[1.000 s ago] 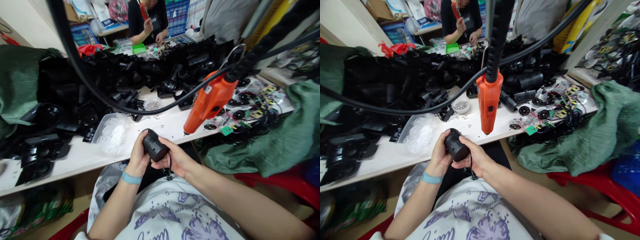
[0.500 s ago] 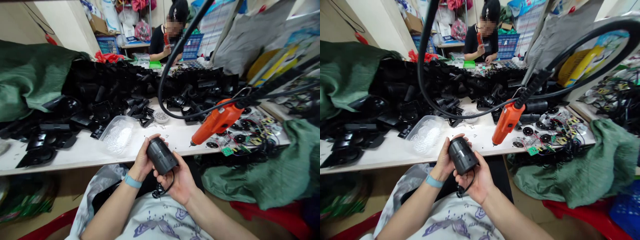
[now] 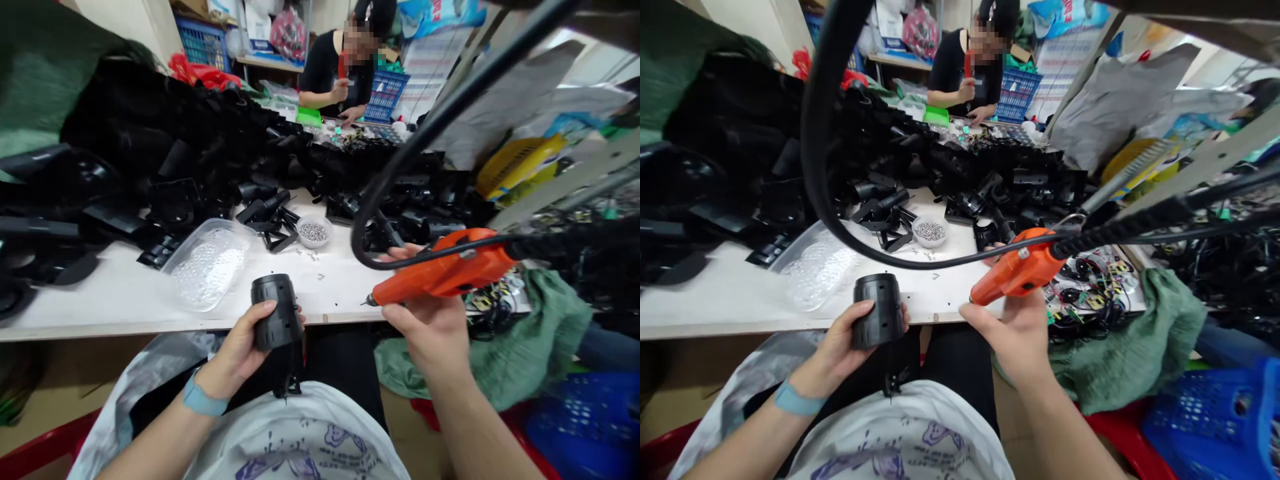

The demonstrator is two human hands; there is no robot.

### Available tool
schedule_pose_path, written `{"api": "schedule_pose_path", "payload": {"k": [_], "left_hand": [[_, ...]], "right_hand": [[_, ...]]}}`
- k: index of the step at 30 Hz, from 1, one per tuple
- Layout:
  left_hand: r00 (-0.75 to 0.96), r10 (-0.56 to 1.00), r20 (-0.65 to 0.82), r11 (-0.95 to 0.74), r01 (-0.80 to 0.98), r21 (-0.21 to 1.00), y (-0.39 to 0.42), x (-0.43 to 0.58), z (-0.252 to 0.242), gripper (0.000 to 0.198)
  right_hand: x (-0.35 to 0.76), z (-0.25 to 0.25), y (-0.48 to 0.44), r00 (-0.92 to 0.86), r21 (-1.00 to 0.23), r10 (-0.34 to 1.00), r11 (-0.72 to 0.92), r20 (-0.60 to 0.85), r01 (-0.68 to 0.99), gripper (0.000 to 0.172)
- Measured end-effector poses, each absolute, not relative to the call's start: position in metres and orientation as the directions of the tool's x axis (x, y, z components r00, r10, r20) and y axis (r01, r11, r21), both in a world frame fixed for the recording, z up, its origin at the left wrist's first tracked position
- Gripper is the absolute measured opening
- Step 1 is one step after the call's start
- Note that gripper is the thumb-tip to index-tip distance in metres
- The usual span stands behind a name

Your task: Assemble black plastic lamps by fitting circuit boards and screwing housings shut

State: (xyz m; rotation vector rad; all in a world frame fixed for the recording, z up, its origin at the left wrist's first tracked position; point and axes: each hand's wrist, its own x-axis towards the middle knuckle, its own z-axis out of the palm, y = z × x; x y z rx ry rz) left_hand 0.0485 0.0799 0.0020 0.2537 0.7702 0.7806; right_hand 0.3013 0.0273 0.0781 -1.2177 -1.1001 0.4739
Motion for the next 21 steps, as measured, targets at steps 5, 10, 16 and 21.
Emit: {"api": "schedule_pose_path", "payload": {"k": [5, 10, 16, 21], "left_hand": [[0.552, 0.712, -0.433, 0.702, -0.549, 0.454, 0.117, 0.088, 0.003, 0.045], [0.565, 0.604, -0.563, 0.797, -0.453, 0.4, 0.143, 0.107, 0.003, 0.041], [0.51, 0.546, -0.665, 0.834, -0.4, 0.379, 0.131, 0.087, 0.008, 0.044], [0.491, 0.593, -0.638, 0.801, -0.439, 0.407, 0.121, 0.07, 0.012, 0.043]], "right_hand": [[0.286, 0.089, 0.096, 0.324, -0.935, 0.887, 0.355, 0.328, -0.025, 0.019], [0.276, 0.067, 0.141, 0.443, -0.874, 0.802, 0.48, 0.4, -0.08, 0.024], [0.274, 0.035, 0.159, 0.415, -0.892, 0.839, 0.435, 0.352, -0.122, 0.028], [0.28, 0.022, 0.16, 0.464, -0.901, 0.831, 0.41, 0.307, -0.139, 0.027]]}}
